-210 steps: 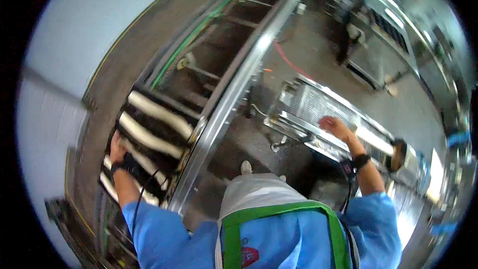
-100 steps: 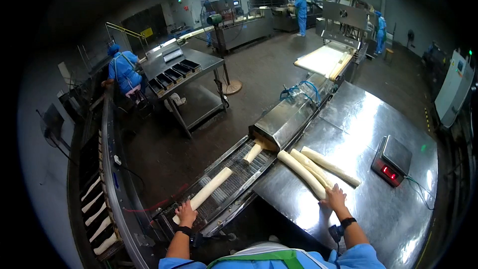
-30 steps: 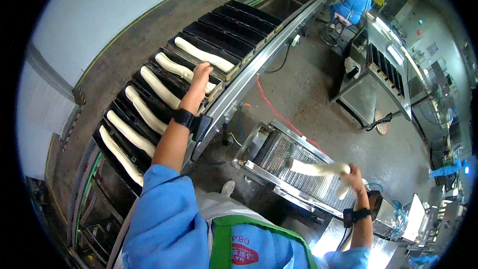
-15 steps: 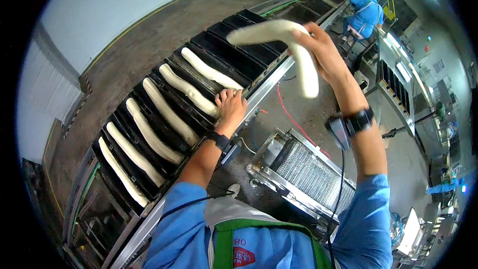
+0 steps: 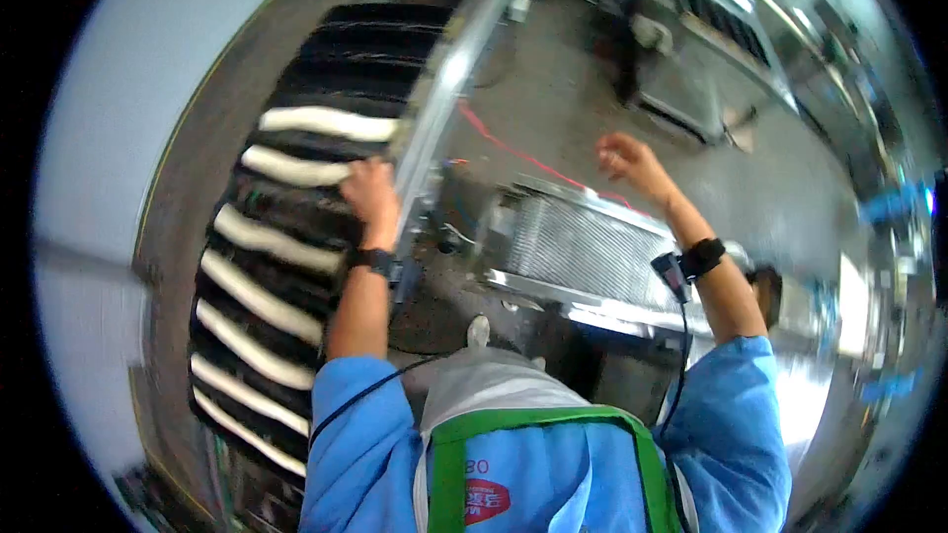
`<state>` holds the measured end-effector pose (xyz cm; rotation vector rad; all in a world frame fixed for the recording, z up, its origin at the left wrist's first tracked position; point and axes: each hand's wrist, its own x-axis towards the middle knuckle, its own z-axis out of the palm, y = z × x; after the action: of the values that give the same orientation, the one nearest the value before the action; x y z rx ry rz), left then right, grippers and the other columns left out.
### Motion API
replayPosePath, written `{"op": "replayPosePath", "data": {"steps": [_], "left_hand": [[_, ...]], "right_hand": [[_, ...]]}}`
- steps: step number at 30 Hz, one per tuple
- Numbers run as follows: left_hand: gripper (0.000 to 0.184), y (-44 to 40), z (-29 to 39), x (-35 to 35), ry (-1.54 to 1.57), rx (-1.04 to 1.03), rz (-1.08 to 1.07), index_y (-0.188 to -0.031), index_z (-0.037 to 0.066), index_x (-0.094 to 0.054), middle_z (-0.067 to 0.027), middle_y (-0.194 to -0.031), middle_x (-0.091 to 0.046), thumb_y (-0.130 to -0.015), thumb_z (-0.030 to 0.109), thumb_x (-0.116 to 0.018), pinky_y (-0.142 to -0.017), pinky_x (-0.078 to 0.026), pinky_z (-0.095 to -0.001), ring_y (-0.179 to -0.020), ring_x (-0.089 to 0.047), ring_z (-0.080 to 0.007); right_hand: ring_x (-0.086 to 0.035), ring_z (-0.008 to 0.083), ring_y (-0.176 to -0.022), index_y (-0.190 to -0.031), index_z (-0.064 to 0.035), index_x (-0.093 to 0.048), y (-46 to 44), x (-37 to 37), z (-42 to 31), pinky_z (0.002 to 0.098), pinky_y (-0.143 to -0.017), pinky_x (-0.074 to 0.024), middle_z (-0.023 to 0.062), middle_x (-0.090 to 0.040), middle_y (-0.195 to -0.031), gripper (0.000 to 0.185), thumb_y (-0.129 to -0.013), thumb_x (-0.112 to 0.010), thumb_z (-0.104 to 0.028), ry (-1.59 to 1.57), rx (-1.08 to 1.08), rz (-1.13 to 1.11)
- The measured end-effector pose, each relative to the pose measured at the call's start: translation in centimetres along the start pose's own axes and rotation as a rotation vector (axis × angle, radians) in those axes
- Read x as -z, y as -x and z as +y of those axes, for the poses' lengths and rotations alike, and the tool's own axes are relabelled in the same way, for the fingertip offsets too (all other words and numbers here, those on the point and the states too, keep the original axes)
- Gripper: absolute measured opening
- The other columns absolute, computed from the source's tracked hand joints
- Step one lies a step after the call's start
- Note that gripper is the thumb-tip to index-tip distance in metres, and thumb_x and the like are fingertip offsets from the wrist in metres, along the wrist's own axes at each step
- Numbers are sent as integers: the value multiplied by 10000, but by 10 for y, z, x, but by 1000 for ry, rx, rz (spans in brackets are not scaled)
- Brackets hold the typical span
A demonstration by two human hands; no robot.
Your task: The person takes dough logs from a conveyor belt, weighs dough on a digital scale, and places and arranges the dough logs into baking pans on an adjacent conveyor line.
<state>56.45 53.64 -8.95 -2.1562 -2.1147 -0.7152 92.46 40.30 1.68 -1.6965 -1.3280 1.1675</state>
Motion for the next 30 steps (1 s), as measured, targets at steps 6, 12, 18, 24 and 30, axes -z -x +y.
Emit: {"op": "replayPosePath", "data": {"steps": [6,12,18,24,30], "left_hand": [[341,-31,-2,-32,-255,127,-200,-956,83,-515,-122,-1060,-478,-727,335,-519,-766,-379,-443,-966,-463,-302],[437,99,164,-40,67,-632,-292,-1033,117,-473,-148,-1162,-393,-640,220,-633,-845,-325,-432,-1091,-352,-312],[484,269,324,-58,271,-1202,-640,-1112,82,-430,-128,-1167,-399,-705,308,-563,-881,-286,-437,-1099,-352,-278],[412,285,369,-62,120,-1185,-702,-944,58,-500,-117,-921,-524,-610,241,-656,-766,-395,-403,-884,-489,-290],[389,249,339,-12,835,-316,-1831,-969,-17,-514,-95,-793,-577,-712,273,-541,-533,-439,-275,-589,-534,-168]], "right_hand": [[-516,287,-834,-970,-41,-496,222,-5,151,351,-727,-422,158,-493,-982,315,-711,-582,-197,419,-368,456],[-377,333,-1039,-1105,-115,-413,444,-34,202,465,-826,-347,139,-344,-1168,543,-618,-638,-198,735,-952,744],[-280,367,-1135,-1065,-127,-463,579,-54,247,533,-856,-287,181,-225,-1285,565,-580,-682,-320,577,-1291,842],[-359,388,-1053,-1088,-102,-475,608,-57,277,462,-840,-342,246,-316,-1186,581,-578,-660,-313,524,-1207,836],[-514,154,-661,-986,-22,-519,679,-34,374,271,-569,-411,19,-525,-707,422,-659,-571,-284,-116,-795,778]]}}
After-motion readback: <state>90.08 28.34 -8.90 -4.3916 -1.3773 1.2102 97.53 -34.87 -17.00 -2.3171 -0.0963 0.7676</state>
